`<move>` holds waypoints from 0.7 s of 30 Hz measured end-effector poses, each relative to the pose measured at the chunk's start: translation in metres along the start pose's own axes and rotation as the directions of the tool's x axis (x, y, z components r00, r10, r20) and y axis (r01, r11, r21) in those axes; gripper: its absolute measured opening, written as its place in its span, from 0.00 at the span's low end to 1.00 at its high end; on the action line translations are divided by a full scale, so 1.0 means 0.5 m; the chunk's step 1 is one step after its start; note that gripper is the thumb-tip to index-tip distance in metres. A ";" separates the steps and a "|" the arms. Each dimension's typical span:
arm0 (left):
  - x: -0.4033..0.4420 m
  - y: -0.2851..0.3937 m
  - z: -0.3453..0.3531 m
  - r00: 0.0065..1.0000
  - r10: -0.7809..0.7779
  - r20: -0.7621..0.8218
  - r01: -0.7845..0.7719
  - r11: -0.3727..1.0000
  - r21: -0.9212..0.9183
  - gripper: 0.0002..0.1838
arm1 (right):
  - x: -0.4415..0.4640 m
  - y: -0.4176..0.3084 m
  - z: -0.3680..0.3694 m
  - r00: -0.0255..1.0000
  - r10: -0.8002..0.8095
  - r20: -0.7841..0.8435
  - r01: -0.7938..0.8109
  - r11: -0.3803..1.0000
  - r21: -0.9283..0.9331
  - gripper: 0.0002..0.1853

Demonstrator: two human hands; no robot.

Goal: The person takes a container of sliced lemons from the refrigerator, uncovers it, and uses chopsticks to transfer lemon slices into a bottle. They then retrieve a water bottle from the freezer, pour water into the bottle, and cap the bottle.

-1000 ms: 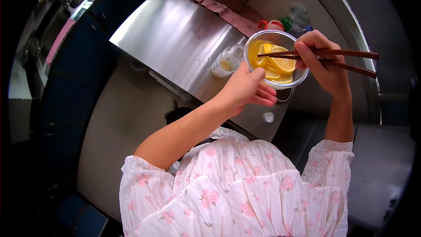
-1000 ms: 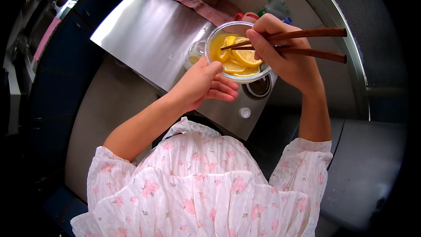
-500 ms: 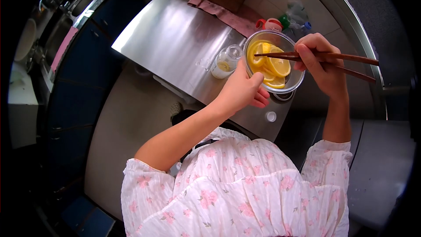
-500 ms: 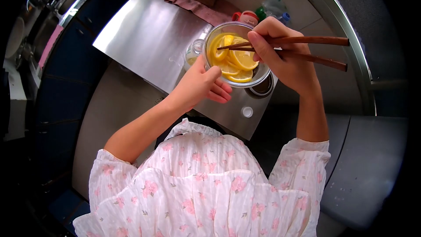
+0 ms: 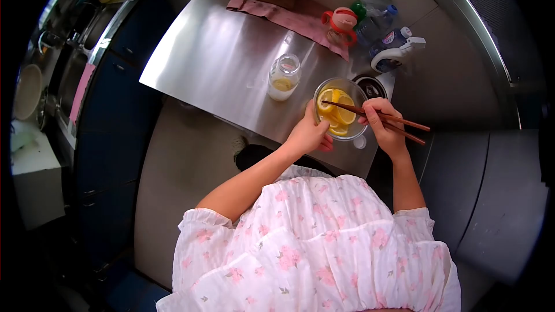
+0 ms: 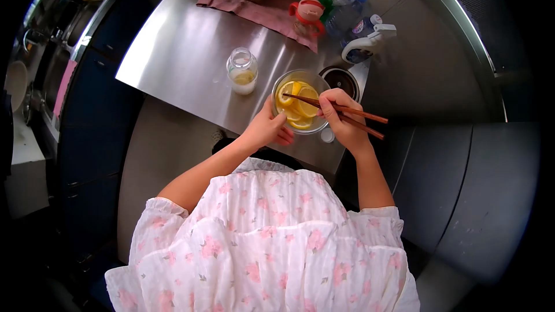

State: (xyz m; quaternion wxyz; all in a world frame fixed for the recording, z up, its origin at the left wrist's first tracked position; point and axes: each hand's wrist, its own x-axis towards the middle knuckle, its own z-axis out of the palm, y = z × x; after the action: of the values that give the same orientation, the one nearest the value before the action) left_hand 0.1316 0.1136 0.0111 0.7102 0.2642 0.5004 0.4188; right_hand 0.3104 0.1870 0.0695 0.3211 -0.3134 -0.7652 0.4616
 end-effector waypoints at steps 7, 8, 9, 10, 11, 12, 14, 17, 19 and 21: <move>0.046 -0.075 -0.023 0.997 -0.081 -0.002 0.081 0.996 -0.028 0.40 | -0.042 0.060 0.030 1.000 0.000 -0.027 -0.002 0.997 -0.079 0.04; 0.049 -0.079 -0.023 0.997 -0.081 -0.007 0.081 0.996 -0.035 0.40 | -0.043 0.060 0.033 0.999 -0.019 -0.025 0.017 0.996 -0.086 0.04; 0.050 -0.084 -0.023 0.996 -0.087 -0.002 0.087 0.996 -0.031 0.40 | -0.045 0.060 0.033 0.999 -0.039 -0.022 0.037 0.995 -0.095 0.04; 0.050 -0.087 -0.024 0.997 -0.083 -0.006 0.082 0.996 -0.039 0.40 | -0.047 0.062 0.033 0.999 -0.034 -0.028 0.031 0.995 -0.095 0.04; 0.050 -0.089 -0.025 0.997 -0.077 -0.011 0.077 0.996 -0.048 0.40 | -0.049 0.064 0.032 0.999 -0.005 -0.039 0.001 0.996 -0.087 0.04; 0.050 -0.093 -0.026 0.996 -0.085 -0.007 0.085 0.995 -0.049 0.40 | -0.053 0.065 0.032 0.998 0.028 -0.047 -0.032 0.996 -0.079 0.04; 0.051 -0.097 -0.031 0.996 -0.091 0.013 0.092 0.991 -0.095 0.39 | -0.056 0.060 0.030 0.992 0.097 -0.083 -0.098 0.995 -0.007 0.04; 0.048 -0.098 -0.035 0.996 -0.078 0.030 0.081 0.993 -0.085 0.39 | -0.067 0.065 0.021 0.973 0.183 -0.144 -0.172 0.981 0.086 0.06; 0.047 -0.098 -0.037 0.995 -0.087 0.047 0.091 0.991 -0.094 0.39 | -0.075 0.066 0.010 0.950 0.208 -0.235 -0.168 0.969 0.180 0.05; 0.046 -0.100 -0.041 0.994 -0.094 0.061 0.100 0.990 -0.101 0.38 | -0.081 0.068 -0.006 0.946 0.196 -0.257 -0.151 0.971 0.185 0.07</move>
State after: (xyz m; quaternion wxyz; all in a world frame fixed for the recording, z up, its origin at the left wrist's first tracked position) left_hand 0.1326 0.1071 -0.0472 0.7564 0.2137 0.4699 0.4017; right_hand 0.3433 0.1700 0.0315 0.4061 -0.4129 -0.6426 0.5016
